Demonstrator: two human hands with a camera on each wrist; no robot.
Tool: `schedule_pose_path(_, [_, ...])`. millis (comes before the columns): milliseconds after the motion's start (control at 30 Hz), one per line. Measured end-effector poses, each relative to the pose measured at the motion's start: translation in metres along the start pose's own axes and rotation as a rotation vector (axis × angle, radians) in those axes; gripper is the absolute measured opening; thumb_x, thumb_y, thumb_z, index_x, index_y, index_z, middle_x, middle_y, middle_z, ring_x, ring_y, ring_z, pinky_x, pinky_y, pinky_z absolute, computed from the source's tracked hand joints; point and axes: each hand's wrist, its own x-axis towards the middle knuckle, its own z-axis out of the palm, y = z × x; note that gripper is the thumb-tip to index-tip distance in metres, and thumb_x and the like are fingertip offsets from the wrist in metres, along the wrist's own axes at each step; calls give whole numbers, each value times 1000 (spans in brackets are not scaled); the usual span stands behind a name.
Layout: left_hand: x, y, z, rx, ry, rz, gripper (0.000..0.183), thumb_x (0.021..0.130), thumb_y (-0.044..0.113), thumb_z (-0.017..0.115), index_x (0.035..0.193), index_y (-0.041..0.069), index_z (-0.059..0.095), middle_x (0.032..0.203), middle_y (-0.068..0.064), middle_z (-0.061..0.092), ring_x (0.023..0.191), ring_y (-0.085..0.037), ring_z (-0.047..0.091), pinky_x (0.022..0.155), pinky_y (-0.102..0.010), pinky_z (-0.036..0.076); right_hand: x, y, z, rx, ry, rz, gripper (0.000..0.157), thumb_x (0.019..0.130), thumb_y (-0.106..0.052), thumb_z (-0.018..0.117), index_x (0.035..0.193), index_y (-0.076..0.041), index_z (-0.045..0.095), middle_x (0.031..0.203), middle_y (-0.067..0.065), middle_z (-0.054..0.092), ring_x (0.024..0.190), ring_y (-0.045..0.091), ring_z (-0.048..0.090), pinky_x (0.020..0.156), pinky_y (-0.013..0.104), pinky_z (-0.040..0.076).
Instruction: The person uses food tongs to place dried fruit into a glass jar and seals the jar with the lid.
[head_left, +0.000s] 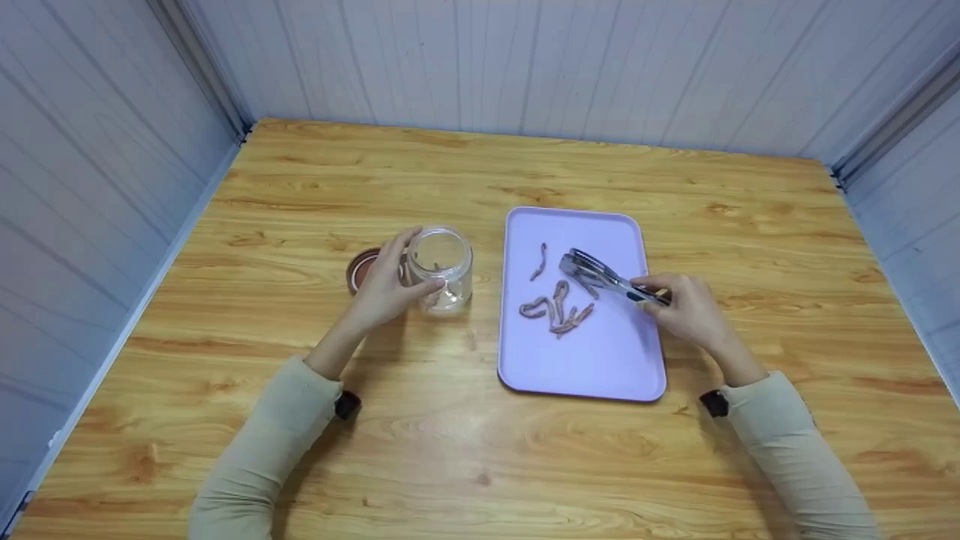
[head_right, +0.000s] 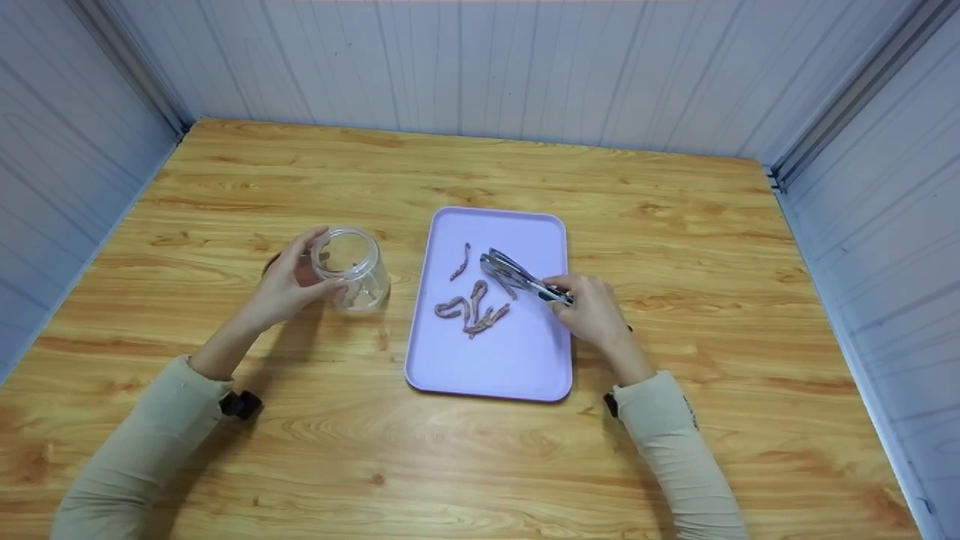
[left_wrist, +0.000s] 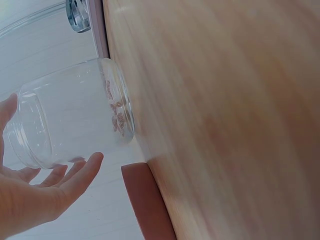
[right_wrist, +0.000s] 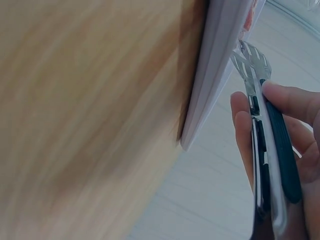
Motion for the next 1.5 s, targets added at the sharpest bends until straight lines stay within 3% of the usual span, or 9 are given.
schedule_pose_path(300, [0, 1, 0, -12, 11, -14, 80, 77, 26, 74, 141, 10, 29, 136, -16, 32, 121, -29, 36, 97, -44, 34, -1, 1, 1, -4, 9, -3, 29, 75, 3, 66, 104, 2, 67, 98, 17, 65, 73, 23, 55, 60, 33, 45])
schedule_pose_path(900, [-1, 0, 0, -27, 3, -21, 81, 77, 28, 74, 141, 11, 28, 137, -15, 32, 121, -28, 36, 96, -45, 35, -4, 5, 4, -8, 72, -42, 27, 73, 7, 65, 98, -1, 70, 85, 11, 67, 61, 18, 50, 50, 25, 39])
schedule_pose_path(1500, [0, 0, 0, -14, -12, -26, 80, 78, 29, 73, 142, 12, 27, 136, -15, 32, 121, -28, 35, 96, -45, 34, -5, 6, -7, 36, 70, -31, 25, 76, 6, 66, 100, 1, 69, 89, 14, 66, 62, 19, 50, 50, 21, 40])
